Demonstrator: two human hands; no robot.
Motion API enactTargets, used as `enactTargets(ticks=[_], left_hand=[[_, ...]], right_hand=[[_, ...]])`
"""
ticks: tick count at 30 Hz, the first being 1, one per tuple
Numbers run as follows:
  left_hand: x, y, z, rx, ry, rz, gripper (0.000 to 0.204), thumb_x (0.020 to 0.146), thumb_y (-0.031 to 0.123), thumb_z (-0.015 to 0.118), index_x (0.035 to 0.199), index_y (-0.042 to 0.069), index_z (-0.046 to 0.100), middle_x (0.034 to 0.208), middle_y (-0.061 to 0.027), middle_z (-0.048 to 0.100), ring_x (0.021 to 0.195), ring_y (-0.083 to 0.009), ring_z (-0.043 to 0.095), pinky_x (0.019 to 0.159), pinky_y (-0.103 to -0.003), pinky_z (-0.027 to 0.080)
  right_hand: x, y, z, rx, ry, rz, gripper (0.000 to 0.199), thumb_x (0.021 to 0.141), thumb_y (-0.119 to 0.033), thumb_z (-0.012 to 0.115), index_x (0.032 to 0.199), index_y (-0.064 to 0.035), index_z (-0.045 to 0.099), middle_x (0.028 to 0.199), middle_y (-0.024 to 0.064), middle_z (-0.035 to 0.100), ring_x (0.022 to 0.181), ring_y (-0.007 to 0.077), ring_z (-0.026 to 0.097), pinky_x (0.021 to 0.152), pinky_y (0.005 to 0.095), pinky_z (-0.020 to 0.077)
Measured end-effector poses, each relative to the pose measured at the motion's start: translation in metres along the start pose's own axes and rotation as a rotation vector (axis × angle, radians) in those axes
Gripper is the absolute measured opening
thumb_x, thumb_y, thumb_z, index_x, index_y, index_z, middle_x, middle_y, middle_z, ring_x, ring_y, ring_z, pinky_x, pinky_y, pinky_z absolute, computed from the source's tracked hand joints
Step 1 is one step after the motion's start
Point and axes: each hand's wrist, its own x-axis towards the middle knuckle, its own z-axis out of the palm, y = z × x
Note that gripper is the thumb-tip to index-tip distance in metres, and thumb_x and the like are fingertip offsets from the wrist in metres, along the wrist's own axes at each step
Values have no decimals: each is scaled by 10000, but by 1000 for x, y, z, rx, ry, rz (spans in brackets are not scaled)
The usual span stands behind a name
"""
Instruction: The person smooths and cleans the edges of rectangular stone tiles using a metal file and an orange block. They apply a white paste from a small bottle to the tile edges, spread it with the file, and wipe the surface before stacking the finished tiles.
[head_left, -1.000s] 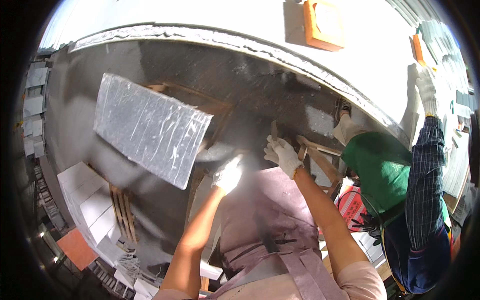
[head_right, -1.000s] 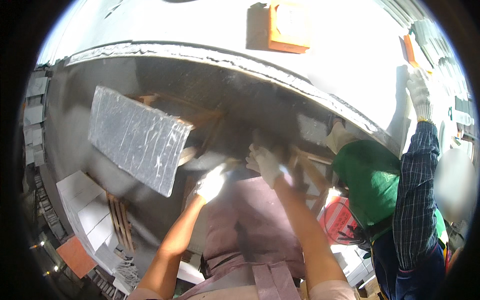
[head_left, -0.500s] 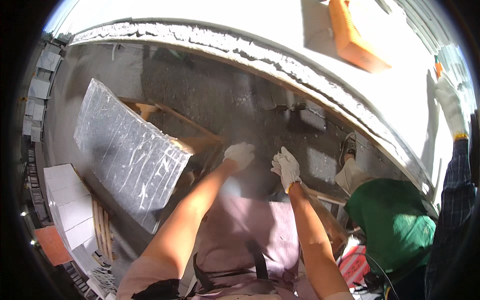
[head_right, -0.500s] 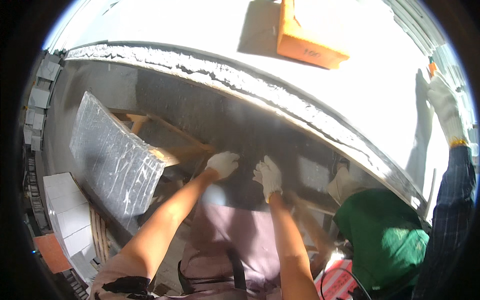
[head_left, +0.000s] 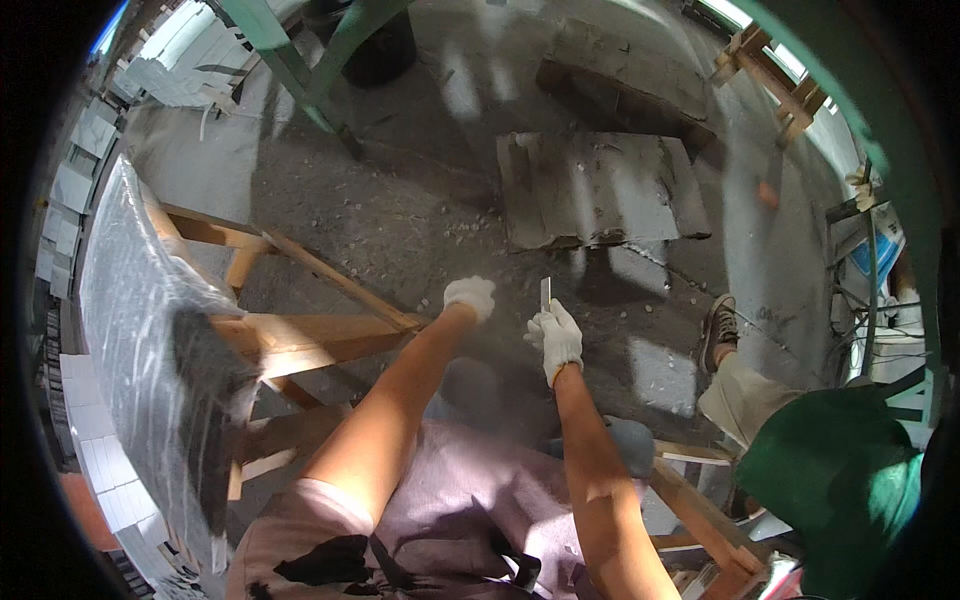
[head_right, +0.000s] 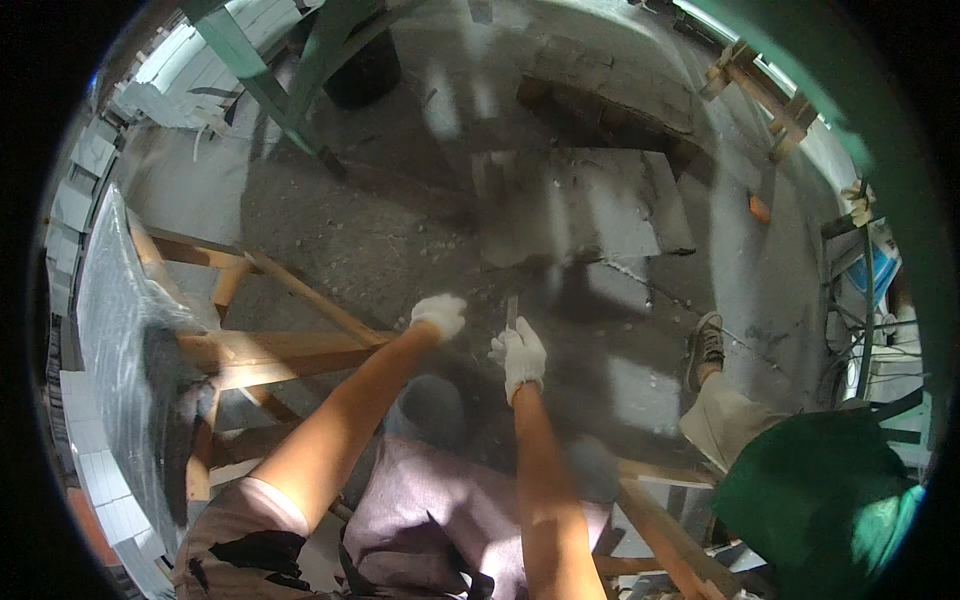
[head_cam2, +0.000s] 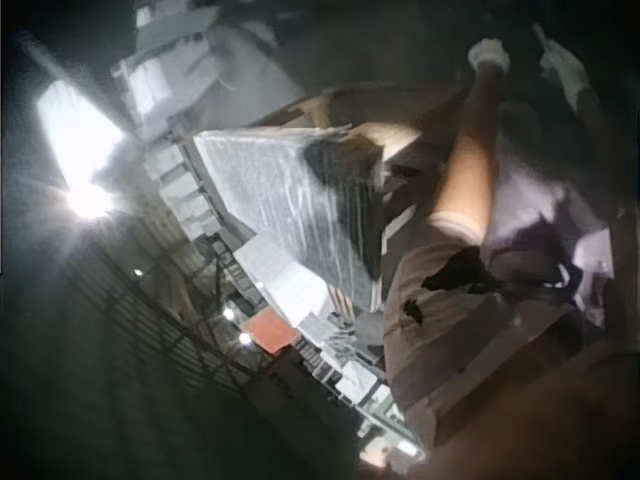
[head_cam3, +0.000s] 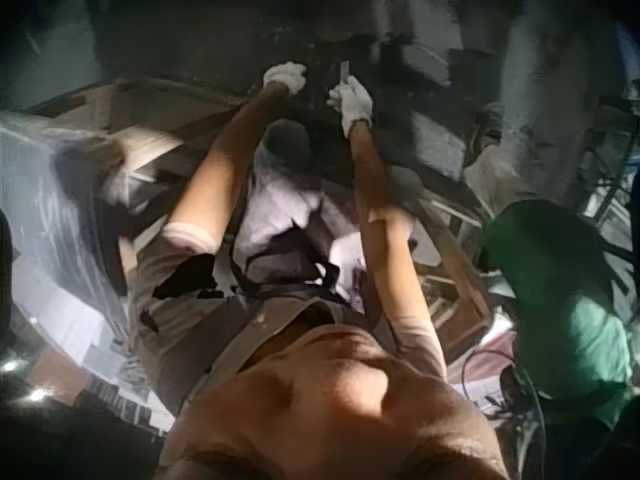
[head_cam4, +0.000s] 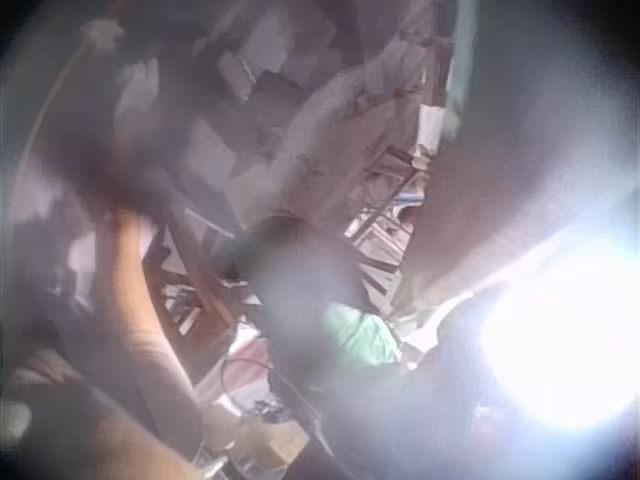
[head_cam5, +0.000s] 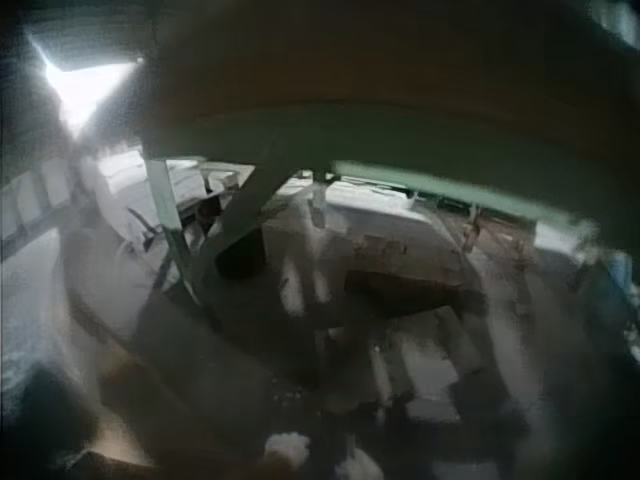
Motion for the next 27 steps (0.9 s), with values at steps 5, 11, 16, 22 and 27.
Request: enactTargets(ticks=[5,11,16,22,27], left_hand=[[30,-19,35,43,-94,8,388,966,273,552,1305,156,702,1376,-137,677,1278,-340,648,1055,-459,523],[45,-37,69,56,-153,42,451,950,315,567,1381,199,634,1426,-137,620,1322,-343,606,1074,-487,503],[57,-54,102,64,111,118,489,908,273,620,1392,206,621,1392,-121,622,1266,-345,614,1044,-479,513],[70,-56,109,71,190,74,522,930,228,639,1449,223,585,1372,-102,627,1232,-338,626,990,-473,544],[69,-58,110,46,213,109,522,926,258,598,1446,214,600,1370,-116,626,1202,-374,625,1007,-499,533]], right_hand=[[42,50,-6,-1,48,25,574,1053,-71,589,1602,-59,425,1108,90,684,857,189,710,731,337,609],[73,97,-24,-60,121,80,543,1027,-36,609,1558,-36,492,1278,149,683,1001,280,736,836,399,616],[92,120,-22,-157,81,77,490,1021,-70,648,1502,-26,566,1329,111,685,1091,223,701,990,329,532],[117,154,-18,-234,129,-54,417,1026,-80,650,1440,-34,636,1363,85,698,1158,173,669,1038,310,499],[141,173,-4,-341,252,-165,449,1014,-33,600,1461,-60,625,1342,96,703,1099,170,686,980,300,538]])
